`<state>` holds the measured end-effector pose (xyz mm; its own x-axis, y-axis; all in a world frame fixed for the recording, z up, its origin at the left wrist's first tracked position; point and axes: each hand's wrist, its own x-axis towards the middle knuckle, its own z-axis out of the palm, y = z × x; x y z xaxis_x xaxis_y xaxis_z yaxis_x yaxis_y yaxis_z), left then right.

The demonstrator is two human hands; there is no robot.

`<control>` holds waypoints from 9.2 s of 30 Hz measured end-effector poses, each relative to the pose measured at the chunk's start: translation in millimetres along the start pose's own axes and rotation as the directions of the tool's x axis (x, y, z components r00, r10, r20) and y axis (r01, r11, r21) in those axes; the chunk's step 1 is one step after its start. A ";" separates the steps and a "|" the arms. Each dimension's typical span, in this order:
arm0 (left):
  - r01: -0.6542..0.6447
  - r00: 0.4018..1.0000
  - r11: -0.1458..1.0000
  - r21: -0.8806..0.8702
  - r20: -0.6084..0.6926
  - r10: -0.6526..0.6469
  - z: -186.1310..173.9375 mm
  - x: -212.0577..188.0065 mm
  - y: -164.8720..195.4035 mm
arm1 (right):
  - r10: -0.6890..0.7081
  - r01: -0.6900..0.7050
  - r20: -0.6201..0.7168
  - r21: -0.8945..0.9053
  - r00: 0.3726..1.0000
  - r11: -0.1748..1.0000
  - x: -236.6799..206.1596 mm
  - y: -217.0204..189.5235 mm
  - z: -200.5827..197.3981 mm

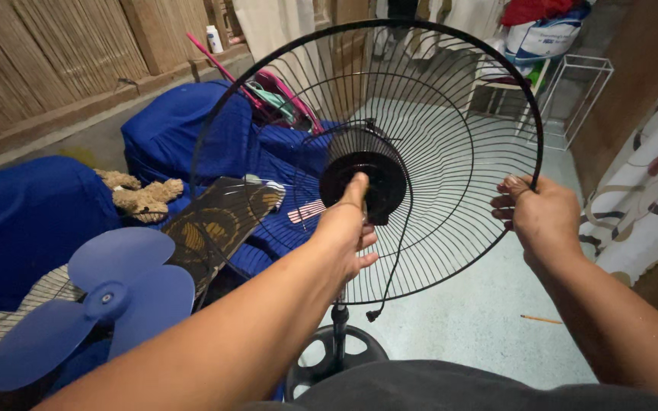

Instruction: The person disassembles a standing fan: they lift off the front grille, unscrew the round blade cap by hand, and remove the blades from the motor shaft. They then wipe the blades and motor housing with a blue cloth and scrub parts with an orange brush.

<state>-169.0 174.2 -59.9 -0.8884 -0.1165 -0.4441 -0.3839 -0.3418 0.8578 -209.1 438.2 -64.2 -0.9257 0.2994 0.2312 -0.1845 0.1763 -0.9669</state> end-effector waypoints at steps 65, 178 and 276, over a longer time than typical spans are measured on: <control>0.105 0.994 0.978 -0.183 0.055 -0.096 -1.3 16.7 -1.3 | 0.013 -0.013 0.000 -0.018 1.000 1.000 3.8 -11.6 -1.2; 0.195 0.971 0.879 -0.435 0.213 -0.109 -19.6 -5.7 -21.7 | 0.044 -0.045 -0.007 -0.066 0.999 0.997 -26.5 -24.1 -13.2; -0.313 0.698 0.836 0.451 -0.488 0.525 -543.7 33.1 -46.0 | 0.848 -0.784 0.379 -0.362 0.372 0.505 -256.1 11.7 298.8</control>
<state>-43.9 -321.0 -254.8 -0.6985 -0.7155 0.0138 -0.1566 0.1717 0.9726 -72.9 83.4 -166.9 -0.6255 -0.0946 -0.7745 0.7516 0.1934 -0.6306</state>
